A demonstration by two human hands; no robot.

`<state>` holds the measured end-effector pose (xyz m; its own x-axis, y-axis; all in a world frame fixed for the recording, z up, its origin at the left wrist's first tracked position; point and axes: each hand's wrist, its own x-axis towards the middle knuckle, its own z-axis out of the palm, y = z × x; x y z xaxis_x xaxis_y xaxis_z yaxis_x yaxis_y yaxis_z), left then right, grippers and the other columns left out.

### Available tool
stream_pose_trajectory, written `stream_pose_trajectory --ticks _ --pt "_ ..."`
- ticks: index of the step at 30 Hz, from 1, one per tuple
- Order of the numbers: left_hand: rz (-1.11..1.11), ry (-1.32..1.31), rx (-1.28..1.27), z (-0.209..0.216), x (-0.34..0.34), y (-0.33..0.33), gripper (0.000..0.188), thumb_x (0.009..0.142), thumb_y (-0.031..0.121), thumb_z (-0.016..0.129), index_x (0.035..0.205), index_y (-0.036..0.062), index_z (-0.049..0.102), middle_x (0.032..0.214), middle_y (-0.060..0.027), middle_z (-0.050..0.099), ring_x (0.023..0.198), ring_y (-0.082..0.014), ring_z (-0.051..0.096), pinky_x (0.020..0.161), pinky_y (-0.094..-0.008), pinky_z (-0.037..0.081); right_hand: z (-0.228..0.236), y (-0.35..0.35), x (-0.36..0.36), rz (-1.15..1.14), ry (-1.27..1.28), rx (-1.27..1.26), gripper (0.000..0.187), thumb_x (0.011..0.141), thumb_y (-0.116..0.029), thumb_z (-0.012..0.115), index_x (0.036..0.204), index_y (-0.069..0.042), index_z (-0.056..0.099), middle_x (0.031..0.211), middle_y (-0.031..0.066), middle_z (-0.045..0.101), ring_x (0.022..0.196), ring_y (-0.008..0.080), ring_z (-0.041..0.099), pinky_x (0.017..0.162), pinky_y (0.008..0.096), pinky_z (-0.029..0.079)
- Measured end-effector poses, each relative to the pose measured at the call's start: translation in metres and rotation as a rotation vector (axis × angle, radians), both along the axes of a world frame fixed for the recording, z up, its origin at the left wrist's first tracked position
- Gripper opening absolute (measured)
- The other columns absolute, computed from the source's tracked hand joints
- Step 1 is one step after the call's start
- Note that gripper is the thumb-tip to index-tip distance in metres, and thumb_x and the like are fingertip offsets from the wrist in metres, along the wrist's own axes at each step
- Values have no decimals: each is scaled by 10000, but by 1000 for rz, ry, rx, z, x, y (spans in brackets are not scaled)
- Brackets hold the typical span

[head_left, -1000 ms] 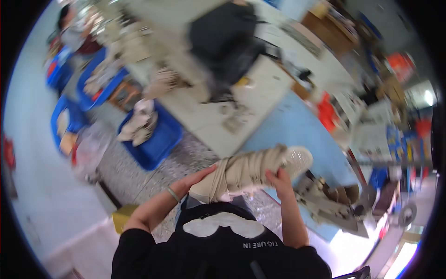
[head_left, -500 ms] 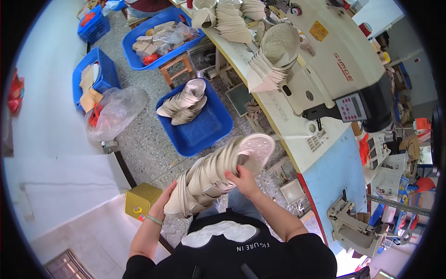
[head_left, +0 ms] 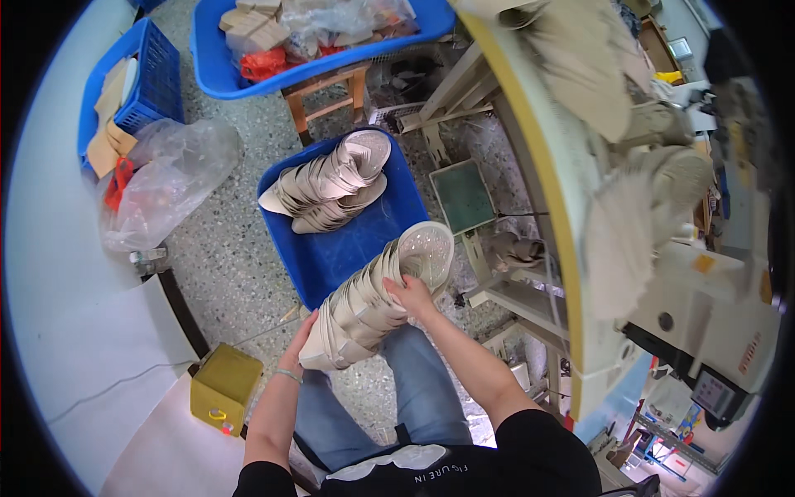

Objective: The person assembles beige fabric components by hand in a workshop setting. They pick up individual pieces, fold them, and insert them into one another to form a layered structure, stacking the finished units on the table.

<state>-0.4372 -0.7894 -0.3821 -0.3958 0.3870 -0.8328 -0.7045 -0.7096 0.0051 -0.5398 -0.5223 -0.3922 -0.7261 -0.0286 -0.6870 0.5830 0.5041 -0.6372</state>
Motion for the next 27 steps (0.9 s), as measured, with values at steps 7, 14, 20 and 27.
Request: stream_pose_trajectory --ticks 7,14,20,27 --pt "-50 34 106 -217 -93 -29 424 951 397 500 1210 75 596 1137 -86 659 1002 -232 644 917 -369 499 -168 -36 -91 76 -14 261 653 790 -592 595 1085 -12 652 1090 229 644 1063 363 601 916 407 449" --pt "-311 35 12 -366 -131 -50 511 915 485 513 1220 83 594 1133 -84 660 976 -224 649 883 -350 502 -367 -43 -111 116 -97 169 681 844 -563 578 1129 56 599 1143 261 606 1084 350 581 914 386 437" --pt "-1192 423 -1314 -407 -132 -127 717 810 400 696 1320 -31 436 1231 -223 570 1059 -357 593 914 -407 479 -339 -104 -127 393 -95 311 604 869 -493 574 1129 52 575 1124 262 610 1067 373 582 930 424 443" --pt "-977 1203 -1406 -206 -162 -23 358 803 147 673 1105 -17 575 1063 -198 615 1000 -403 551 894 -446 445 -43 -62 -91 394 270 -126 491 909 -418 567 1167 0 557 1085 188 623 1019 307 617 860 387 483"
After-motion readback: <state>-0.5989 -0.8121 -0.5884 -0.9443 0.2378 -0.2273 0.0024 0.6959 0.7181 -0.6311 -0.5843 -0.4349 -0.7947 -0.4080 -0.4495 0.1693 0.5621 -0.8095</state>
